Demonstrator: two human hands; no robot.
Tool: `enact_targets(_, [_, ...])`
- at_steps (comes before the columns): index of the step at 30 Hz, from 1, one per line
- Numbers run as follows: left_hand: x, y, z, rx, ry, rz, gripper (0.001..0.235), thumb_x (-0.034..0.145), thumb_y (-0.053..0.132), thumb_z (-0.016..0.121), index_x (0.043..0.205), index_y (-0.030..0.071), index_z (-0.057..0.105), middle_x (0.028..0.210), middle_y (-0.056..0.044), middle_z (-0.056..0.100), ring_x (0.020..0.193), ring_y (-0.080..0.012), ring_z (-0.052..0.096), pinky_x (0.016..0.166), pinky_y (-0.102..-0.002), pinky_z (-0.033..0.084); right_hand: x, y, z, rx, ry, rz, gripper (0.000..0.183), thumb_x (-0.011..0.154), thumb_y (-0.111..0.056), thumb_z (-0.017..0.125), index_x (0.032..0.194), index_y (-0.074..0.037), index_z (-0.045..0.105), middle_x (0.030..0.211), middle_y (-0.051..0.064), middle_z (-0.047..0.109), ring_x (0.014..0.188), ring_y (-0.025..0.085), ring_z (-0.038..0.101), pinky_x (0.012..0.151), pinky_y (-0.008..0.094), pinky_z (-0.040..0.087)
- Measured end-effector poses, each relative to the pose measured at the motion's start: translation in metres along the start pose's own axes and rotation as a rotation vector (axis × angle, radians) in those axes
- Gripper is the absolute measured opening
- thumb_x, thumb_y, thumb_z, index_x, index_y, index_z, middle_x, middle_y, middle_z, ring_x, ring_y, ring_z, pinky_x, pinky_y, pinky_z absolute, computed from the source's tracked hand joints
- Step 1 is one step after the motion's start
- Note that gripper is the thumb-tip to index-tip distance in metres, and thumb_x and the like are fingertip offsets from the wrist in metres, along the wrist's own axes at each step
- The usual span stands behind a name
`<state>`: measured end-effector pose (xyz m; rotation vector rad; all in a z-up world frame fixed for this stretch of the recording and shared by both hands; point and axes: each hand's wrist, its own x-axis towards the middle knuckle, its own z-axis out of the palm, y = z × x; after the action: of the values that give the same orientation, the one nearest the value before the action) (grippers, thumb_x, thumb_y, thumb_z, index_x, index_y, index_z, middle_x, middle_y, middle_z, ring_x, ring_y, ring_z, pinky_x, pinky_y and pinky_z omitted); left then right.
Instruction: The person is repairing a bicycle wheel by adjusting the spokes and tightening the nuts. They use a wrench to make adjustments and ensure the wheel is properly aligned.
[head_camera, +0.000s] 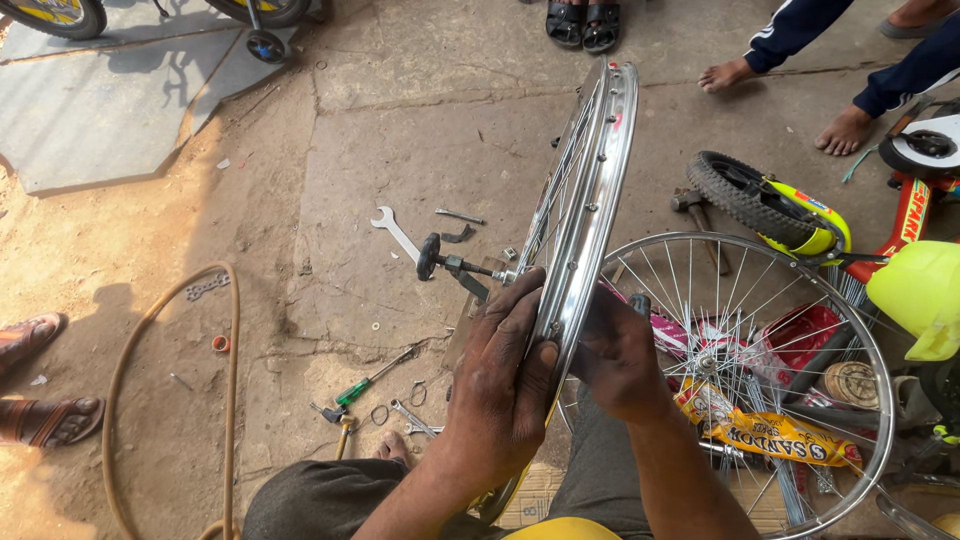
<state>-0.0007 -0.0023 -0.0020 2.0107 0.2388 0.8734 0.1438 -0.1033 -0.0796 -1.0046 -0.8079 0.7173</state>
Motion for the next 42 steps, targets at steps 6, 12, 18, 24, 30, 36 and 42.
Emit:
enact_targets(6, [0.001, 0.001, 0.001, -0.032, -0.003, 0.013, 0.042, 0.108, 0.014, 0.053, 0.145, -0.007, 0.051, 0.153, -0.028, 0.052, 0.144, -0.0434, 0.053, 0.119, -0.05, 0.044, -0.008, 0.007, 0.015, -0.018, 0.124, -0.131, 0.047, 0.094, -0.003, 0.072, 0.138, 0.003, 0.057, 0.122, 0.01, 0.069, 0.112, 0.014, 0.066, 0.098, 0.028, 0.056])
enact_targets(12, [0.003, -0.002, -0.003, 0.014, 0.007, -0.002, 0.042, 0.108, 0.019, 0.052, 0.143, -0.005, 0.054, 0.15, -0.027, 0.057, 0.139, -0.0407, 0.058, 0.117, -0.049, 0.046, 0.017, 0.031, 0.018, -0.684, 0.376, -0.637, 0.037, 0.086, -0.013, 0.085, 0.114, -0.003, 0.063, 0.104, 0.004, 0.071, 0.095, 0.011, 0.07, 0.085, 0.024, 0.057])
enact_targets(18, [0.004, -0.007, -0.003, 0.046, 0.052, -0.019, 0.044, 0.108, 0.025, 0.053, 0.14, -0.005, 0.056, 0.146, -0.027, 0.058, 0.138, -0.0413, 0.059, 0.115, -0.05, 0.05, 0.027, 0.043, -0.01, -0.519, 0.249, -0.516, 0.023, 0.09, -0.013, 0.078, 0.104, -0.004, 0.062, 0.092, 0.003, 0.073, 0.084, 0.01, 0.072, 0.075, 0.024, 0.059])
enact_targets(24, [-0.001, -0.003, -0.006, 0.19, -0.012, 0.024, 0.047, 0.107, 0.027, 0.05, 0.139, -0.007, 0.055, 0.14, -0.03, 0.06, 0.13, -0.0437, 0.06, 0.11, -0.056, 0.047, 0.024, 0.038, -0.033, -0.439, 0.145, -0.442, 0.011, 0.1, 0.0, 0.061, 0.108, 0.0, 0.069, 0.102, 0.008, 0.075, 0.09, 0.013, 0.072, 0.081, 0.027, 0.057])
enact_targets(30, [0.002, 0.005, -0.017, 0.105, -0.07, -0.074, 0.041, 0.098, 0.019, 0.056, 0.131, -0.005, 0.06, 0.128, -0.028, 0.067, 0.118, -0.0412, 0.069, 0.101, -0.052, 0.053, 0.038, 0.042, -0.021, -0.351, 0.227, -0.443, 0.016, 0.103, 0.0, 0.058, 0.114, -0.001, 0.07, 0.101, 0.006, 0.075, 0.087, 0.01, 0.072, 0.077, 0.026, 0.061])
enact_targets(36, [0.001, -0.002, -0.012, 0.07, -0.01, -0.084, 0.039, 0.097, 0.015, 0.06, 0.13, -0.007, 0.062, 0.124, -0.029, 0.07, 0.116, -0.0415, 0.072, 0.098, -0.05, 0.057, 0.059, 0.065, -0.032, -0.338, 0.536, -0.362, 0.022, 0.104, 0.001, 0.064, 0.124, 0.002, 0.072, 0.093, 0.006, 0.07, 0.077, 0.008, 0.057, 0.071, 0.021, 0.047])
enact_targets(42, [-0.016, -0.019, -0.004, -0.17, 0.063, -0.148, 0.039, 0.1, 0.024, 0.062, 0.125, -0.005, 0.068, 0.119, -0.025, 0.073, 0.11, -0.036, 0.077, 0.093, -0.045, 0.067, 0.01, 0.056, -0.025, -0.553, 0.503, -0.666, 0.01, 0.104, -0.001, 0.066, 0.115, -0.001, 0.066, 0.107, 0.014, 0.072, 0.091, 0.018, 0.067, 0.085, 0.028, 0.053])
